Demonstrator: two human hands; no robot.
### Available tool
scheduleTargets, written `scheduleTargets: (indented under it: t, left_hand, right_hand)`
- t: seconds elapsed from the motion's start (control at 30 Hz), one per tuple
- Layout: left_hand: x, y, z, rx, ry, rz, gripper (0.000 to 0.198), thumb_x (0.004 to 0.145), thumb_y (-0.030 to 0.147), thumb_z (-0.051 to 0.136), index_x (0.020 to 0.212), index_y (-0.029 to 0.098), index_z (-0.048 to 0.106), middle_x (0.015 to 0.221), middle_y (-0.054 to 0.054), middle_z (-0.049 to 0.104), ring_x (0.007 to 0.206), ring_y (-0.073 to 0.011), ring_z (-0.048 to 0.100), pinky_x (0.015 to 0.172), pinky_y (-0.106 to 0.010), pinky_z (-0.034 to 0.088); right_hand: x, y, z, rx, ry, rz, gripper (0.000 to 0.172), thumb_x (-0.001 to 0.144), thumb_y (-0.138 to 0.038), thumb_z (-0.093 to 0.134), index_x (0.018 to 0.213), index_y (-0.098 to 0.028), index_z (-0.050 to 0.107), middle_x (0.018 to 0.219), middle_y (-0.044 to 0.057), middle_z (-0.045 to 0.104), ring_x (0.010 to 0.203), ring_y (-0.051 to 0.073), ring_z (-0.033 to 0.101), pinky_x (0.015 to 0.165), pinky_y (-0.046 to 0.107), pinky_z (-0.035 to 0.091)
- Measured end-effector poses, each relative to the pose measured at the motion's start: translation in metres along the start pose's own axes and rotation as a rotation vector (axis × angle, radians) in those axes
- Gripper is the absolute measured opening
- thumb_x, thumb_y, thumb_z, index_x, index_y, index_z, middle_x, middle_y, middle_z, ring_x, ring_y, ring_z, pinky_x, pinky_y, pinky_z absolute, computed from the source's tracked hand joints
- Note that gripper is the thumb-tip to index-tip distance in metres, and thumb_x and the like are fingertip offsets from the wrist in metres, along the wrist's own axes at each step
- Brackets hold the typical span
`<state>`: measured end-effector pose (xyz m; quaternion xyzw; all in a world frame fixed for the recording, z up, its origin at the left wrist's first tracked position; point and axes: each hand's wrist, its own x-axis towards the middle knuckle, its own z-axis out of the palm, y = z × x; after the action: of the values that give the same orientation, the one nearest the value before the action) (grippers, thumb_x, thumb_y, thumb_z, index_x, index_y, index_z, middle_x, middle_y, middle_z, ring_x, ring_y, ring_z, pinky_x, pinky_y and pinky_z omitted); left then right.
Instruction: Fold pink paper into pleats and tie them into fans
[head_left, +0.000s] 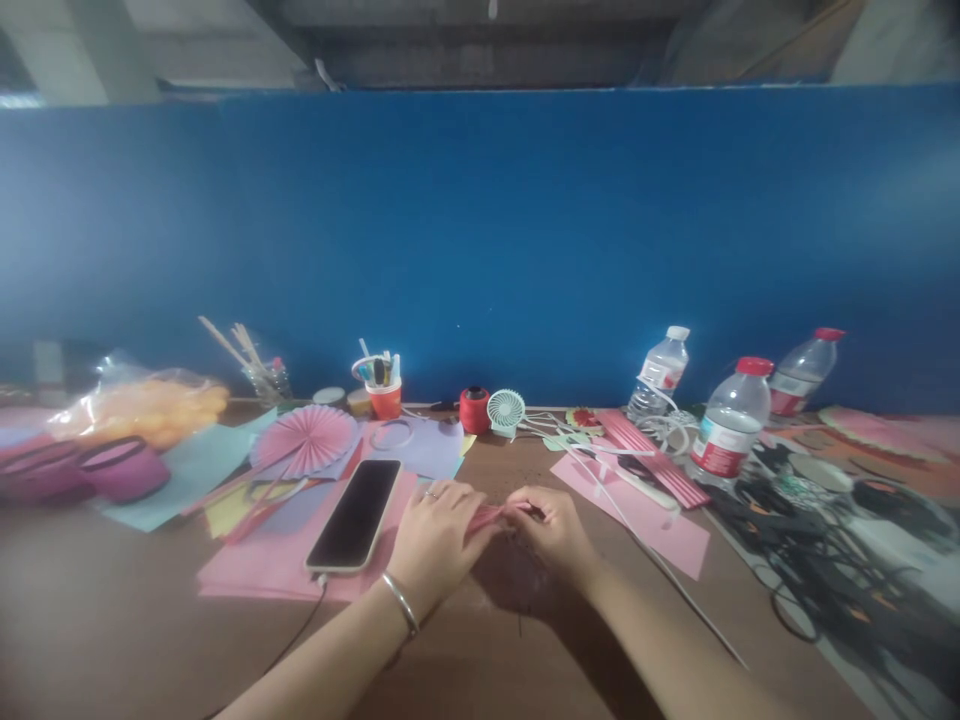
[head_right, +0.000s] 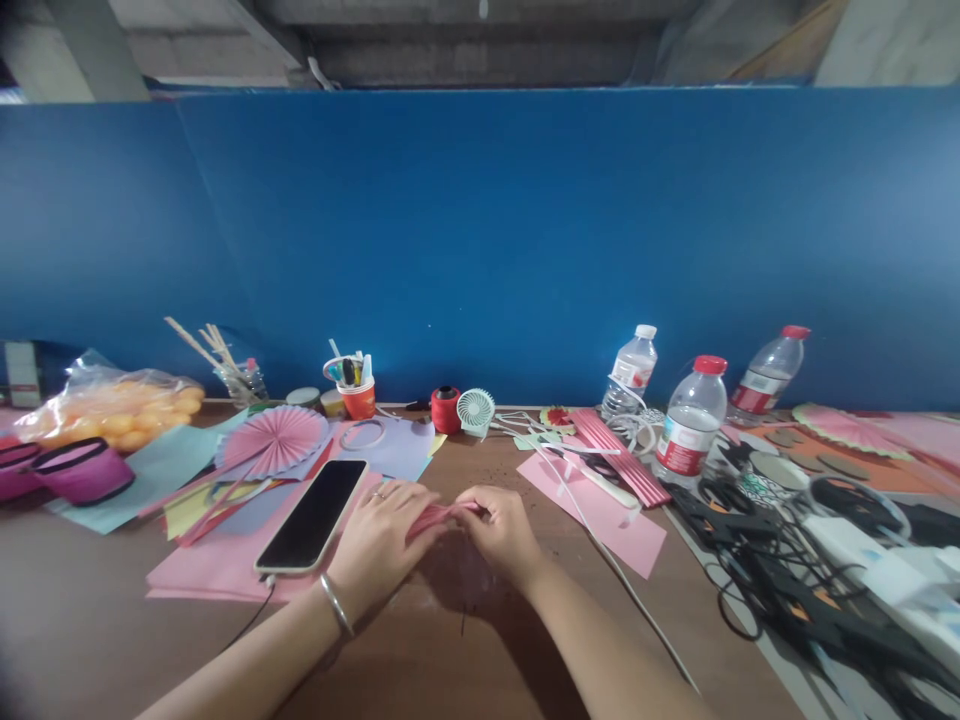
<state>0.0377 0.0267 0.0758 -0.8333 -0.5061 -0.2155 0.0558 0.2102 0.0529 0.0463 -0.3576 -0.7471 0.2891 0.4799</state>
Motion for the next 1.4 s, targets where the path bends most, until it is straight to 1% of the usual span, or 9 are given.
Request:
scheduleTargets:
  t: [0.07,0.2,0.3,0.47,0.7,0.97,1.1,1.23,1.4]
  left_hand:
    - [-0.001,0.001,0.001,-0.058,0.049,0.025,0.028,0.083,0.041,0.042,0.094,0.021,0.057,0.086,-0.005,0.062,0.086,-0.0208,0.053,0.078,-0.035,0.035]
    - [-0.002,0.001,0.005,-0.117,0.031,0.058,0.027,0.087,0.031,0.037,0.077,0.02,0.06,0.071,-0.002,0.061,0.073,-0.0165,0.053,0.073,-0.032,0.035]
    - [-0.002,-0.001,0.009,-0.087,0.009,0.09,0.031,0.088,0.028,0.034,0.074,0.019,0.06,0.067,-0.002,0.061,0.067,-0.015,0.052,0.076,-0.034,0.033]
    - [-0.002,0.0,0.009,-0.084,-0.074,0.004,0.032,0.087,0.027,0.031,0.07,0.017,0.056,0.068,-0.005,0.06,0.066,-0.0173,0.054,0.066,-0.031,0.035]
    - [-0.001,0.001,0.01,-0.239,-0.147,-0.141,0.041,0.089,0.037,0.025,0.062,0.019,0.05,0.057,-0.001,0.057,0.051,-0.0133,0.051,0.05,-0.024,0.032]
    - [0.002,0.001,0.011,-0.459,-0.193,-0.155,0.028,0.085,0.024,0.028,0.074,0.018,0.054,0.064,0.001,0.056,0.059,-0.0118,0.051,0.055,-0.022,0.033]
    - [0.002,0.0,0.011,-0.522,-0.215,-0.198,0.024,0.076,0.015,0.033,0.074,0.019,0.056,0.057,0.003,0.051,0.052,-0.0109,0.046,0.051,-0.022,0.03]
    - [0.0,-0.006,0.015,-0.559,-0.225,-0.272,0.023,0.074,0.018,0.034,0.069,0.018,0.057,0.05,0.004,0.049,0.046,-0.011,0.044,0.047,-0.022,0.028]
    - [0.001,-0.007,0.018,-0.596,-0.184,-0.312,0.022,0.075,0.024,0.036,0.07,0.019,0.057,0.056,0.003,0.054,0.051,-0.0118,0.046,0.049,-0.022,0.03]
  right_hand:
    - [-0.001,0.0,0.003,-0.031,-0.003,-0.044,0.023,0.08,-0.034,0.051,0.069,-0.017,0.061,0.06,0.001,0.058,0.056,0.013,0.052,0.053,0.022,0.038]
    - [-0.002,0.001,0.007,-0.071,-0.027,-0.11,0.021,0.081,-0.033,0.05,0.072,-0.019,0.062,0.064,0.003,0.062,0.06,0.014,0.055,0.058,0.023,0.039]
    - [-0.002,0.002,0.008,-0.124,-0.019,-0.129,0.022,0.081,-0.033,0.049,0.073,-0.019,0.063,0.065,0.003,0.063,0.061,0.014,0.057,0.059,0.023,0.039]
    - [-0.004,0.001,0.01,-0.186,0.01,-0.135,0.022,0.083,-0.031,0.047,0.074,-0.021,0.064,0.067,0.003,0.064,0.062,0.015,0.057,0.061,0.023,0.039]
    - [-0.001,0.006,0.006,-0.099,0.03,-0.017,0.027,0.083,-0.034,0.045,0.073,-0.021,0.067,0.069,0.002,0.065,0.064,0.015,0.058,0.061,0.022,0.04]
    - [0.001,0.013,0.001,-0.06,0.071,0.112,0.027,0.081,-0.035,0.047,0.073,-0.02,0.068,0.069,0.001,0.065,0.066,0.015,0.057,0.061,0.021,0.039]
    - [0.002,0.021,0.001,-0.038,0.053,0.151,0.027,0.079,-0.037,0.049,0.07,-0.018,0.066,0.068,0.002,0.064,0.066,0.016,0.057,0.061,0.022,0.04]
    - [0.003,0.025,0.003,0.005,0.01,0.169,0.028,0.08,-0.037,0.047,0.073,-0.017,0.066,0.067,0.002,0.064,0.063,0.016,0.057,0.059,0.022,0.04]
    - [0.003,0.022,0.005,0.048,-0.011,0.173,0.035,0.085,-0.039,0.038,0.077,-0.016,0.064,0.061,0.001,0.06,0.056,0.013,0.053,0.054,0.021,0.039]
